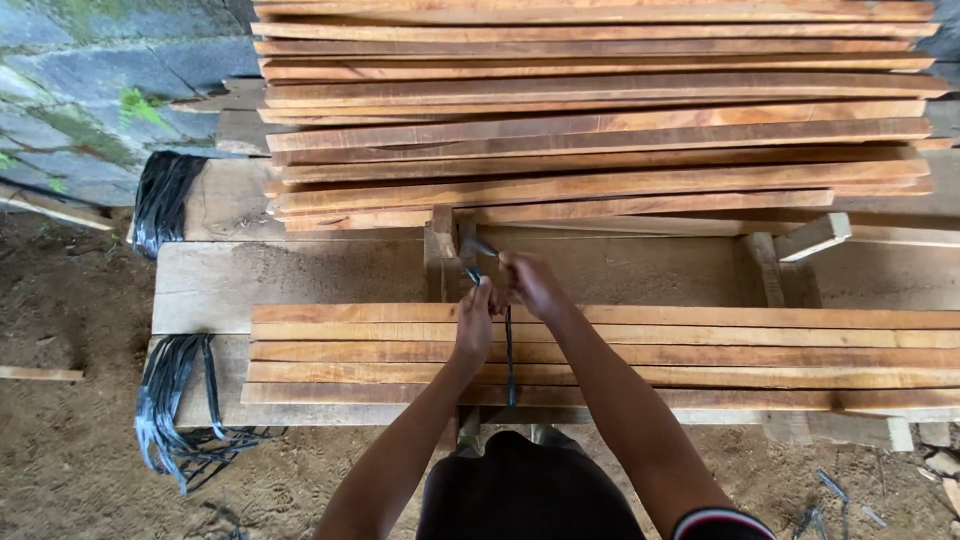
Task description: The person is bundling several thin wood planks together using black plastic or rubber straps on a workbench.
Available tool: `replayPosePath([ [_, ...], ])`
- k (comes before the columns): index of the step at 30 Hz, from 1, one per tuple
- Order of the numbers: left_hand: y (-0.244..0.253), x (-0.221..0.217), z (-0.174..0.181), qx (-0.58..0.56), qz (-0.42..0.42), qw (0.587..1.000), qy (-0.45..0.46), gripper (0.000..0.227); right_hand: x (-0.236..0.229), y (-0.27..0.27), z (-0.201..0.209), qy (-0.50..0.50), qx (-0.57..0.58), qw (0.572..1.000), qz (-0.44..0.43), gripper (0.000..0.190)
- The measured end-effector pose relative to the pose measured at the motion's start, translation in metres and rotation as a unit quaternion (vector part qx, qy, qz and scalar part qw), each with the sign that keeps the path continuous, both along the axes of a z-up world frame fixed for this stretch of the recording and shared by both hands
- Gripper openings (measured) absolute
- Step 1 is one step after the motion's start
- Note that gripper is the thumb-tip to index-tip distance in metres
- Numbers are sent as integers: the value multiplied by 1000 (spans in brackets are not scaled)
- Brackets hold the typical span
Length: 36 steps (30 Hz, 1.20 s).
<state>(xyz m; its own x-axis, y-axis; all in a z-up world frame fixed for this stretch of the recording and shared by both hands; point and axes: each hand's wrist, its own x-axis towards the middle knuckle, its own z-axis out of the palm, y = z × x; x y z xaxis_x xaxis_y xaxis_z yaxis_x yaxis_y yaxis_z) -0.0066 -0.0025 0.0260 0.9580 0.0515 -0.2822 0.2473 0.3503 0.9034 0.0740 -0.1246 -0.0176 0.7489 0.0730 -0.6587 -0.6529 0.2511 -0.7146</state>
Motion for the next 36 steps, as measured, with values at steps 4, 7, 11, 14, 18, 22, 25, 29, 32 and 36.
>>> replayPosePath([
  [4, 0, -1, -1, 13, -24, 999, 25, 49, 37, 7, -79, 18, -14, 998, -61, 35],
  [7, -3, -2, -25, 74, -79, 990, 94, 48, 52, 12, -96, 64, -110, 986, -108, 54],
  [11, -1, -8, -25, 55, -85, 993, 65, 46, 52, 20, -96, 92, -156, 968, -173, 58],
  [14, 4, -17, -42, 98, -112, 987, 65, 48, 57, 21, -128, 90, -185, 967, -149, 67],
  [18, 5, -21, -31, 143, -157, 973, 90, 47, 75, 10, -229, 70, -226, 969, -69, 70],
  [22, 14, -18, -20, 95, -206, 972, 69, 44, 67, 15, -243, 67, -264, 961, -46, 73],
  [25, 17, -12, -6, 88, -226, 968, 62, 48, 67, 20, -238, 64, -291, 954, 20, 63],
  [29, 22, -6, -3, 85, -231, 968, 57, 50, 65, 30, -178, 48, -385, 916, 100, 30],
  [32, 27, -5, 7, 87, -240, 965, 57, 47, 63, 28, -191, 26, -402, 907, 124, 18],
  [36, 29, 0, 23, 97, -242, 964, 58, 48, 62, 23, -190, -4, -382, 920, 88, 21],
])
